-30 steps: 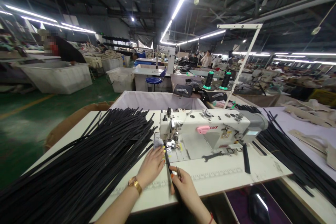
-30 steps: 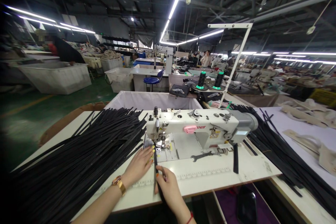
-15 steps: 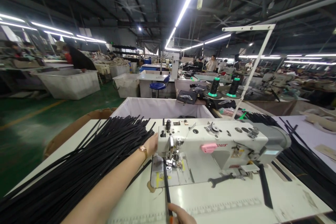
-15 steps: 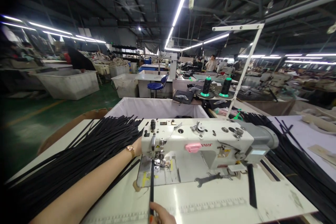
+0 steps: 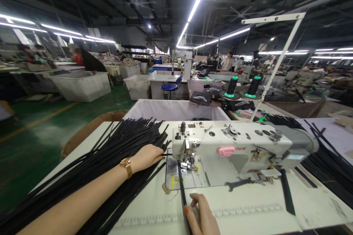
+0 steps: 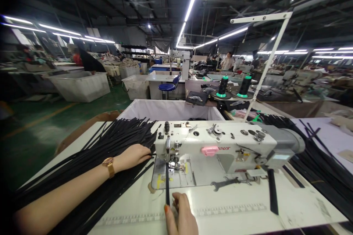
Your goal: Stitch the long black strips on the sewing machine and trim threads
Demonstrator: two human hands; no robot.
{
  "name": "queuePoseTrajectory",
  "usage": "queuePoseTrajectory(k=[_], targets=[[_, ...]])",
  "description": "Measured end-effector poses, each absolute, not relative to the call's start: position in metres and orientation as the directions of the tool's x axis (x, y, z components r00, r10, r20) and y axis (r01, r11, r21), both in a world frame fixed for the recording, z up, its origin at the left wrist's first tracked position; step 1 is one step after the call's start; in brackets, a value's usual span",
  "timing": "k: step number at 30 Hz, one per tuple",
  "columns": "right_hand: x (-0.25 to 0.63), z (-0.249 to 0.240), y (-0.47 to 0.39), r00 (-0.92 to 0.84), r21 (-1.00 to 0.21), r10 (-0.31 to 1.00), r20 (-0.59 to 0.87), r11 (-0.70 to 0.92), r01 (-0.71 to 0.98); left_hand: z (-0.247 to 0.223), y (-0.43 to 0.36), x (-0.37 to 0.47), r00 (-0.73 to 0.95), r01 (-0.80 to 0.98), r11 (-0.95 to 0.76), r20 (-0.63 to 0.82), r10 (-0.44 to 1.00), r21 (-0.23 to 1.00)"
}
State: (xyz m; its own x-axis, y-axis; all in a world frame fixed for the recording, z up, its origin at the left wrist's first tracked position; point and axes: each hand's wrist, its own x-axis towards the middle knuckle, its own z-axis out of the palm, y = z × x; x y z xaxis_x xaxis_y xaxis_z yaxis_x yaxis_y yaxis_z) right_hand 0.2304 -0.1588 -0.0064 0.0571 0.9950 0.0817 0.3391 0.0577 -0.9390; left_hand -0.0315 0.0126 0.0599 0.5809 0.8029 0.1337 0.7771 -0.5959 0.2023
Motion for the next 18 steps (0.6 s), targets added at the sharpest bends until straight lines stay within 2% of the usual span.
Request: queuePoseTrajectory(k=[2, 4, 6, 8, 13, 18], targets=[[0.221, 0.010, -0.149, -0.066, -0.964, 0.998, 0.008, 0.025, 0.266, 0.054, -0.008, -0.033, 0.561, 0.793, -0.569, 0.105, 0.821, 0.218], [0.205, 0.020, -0.135, -0.236, -0.991, 0.964, -0.122, -0.104, 0.086, 0.048, -0.022, -0.033, 0.519, 0.808, -0.523, 0.093, 0.850, 0.270], [0.185, 0.022, -0.116, -0.312, -0.938, 0.911, -0.270, -0.322, -0.129, 0.044, -0.030, -0.032, 0.470, 0.819, -0.467, 0.078, 0.879, 0.334], [0.167, 0.018, -0.096, -0.327, -0.874, 0.882, -0.339, -0.424, -0.237, 0.042, -0.033, -0.032, 0.441, 0.818, -0.431, 0.064, 0.895, 0.380], [0.146, 0.003, -0.056, -0.354, -0.781, 0.846, -0.400, -0.516, -0.351, 0.041, -0.032, -0.034, 0.429, 0.812, -0.410, 0.052, 0.902, 0.416], [0.143, -0.006, -0.040, -0.335, -0.752, 0.854, -0.397, -0.512, -0.416, 0.037, -0.031, -0.035, 0.425, 0.820, -0.407, 0.046, 0.904, 0.402]])
